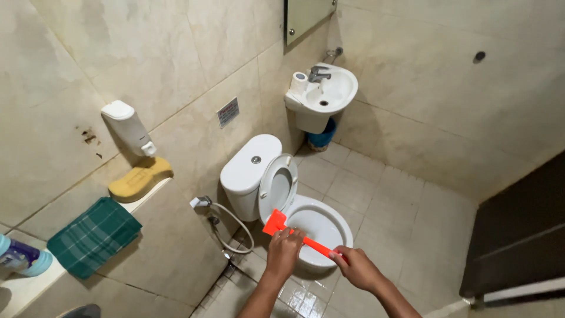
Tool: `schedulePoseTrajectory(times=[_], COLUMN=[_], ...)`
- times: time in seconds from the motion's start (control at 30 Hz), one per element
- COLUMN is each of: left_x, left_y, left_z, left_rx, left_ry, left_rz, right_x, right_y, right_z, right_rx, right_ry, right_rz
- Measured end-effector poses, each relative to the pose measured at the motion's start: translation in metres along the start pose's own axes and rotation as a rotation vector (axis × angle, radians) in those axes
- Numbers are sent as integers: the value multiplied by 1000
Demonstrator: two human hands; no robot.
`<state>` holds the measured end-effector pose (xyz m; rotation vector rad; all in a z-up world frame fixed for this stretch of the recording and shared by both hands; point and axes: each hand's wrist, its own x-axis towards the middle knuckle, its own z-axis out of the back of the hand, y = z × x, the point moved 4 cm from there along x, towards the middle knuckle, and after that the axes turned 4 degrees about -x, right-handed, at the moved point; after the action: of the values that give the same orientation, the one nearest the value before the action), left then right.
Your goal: The person applies liquid from a spray bottle into the toilet bowl, places the bottle on a wall shelf, and then uses an orange toilet brush to scrub the inside of the bowl.
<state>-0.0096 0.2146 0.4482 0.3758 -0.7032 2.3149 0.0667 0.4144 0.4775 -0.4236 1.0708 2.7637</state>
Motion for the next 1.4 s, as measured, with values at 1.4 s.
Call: schedulePoseTrajectory(times=[1.4], left_x=[219], left_y=[3], left_z=[-131], left_rx=[-36], left_ry=[-68], left_rz=[268], right_x=[190], right_y=[-80], right_z=[183], right_rx=[-159], right_ry=[-6], right_rz=[40])
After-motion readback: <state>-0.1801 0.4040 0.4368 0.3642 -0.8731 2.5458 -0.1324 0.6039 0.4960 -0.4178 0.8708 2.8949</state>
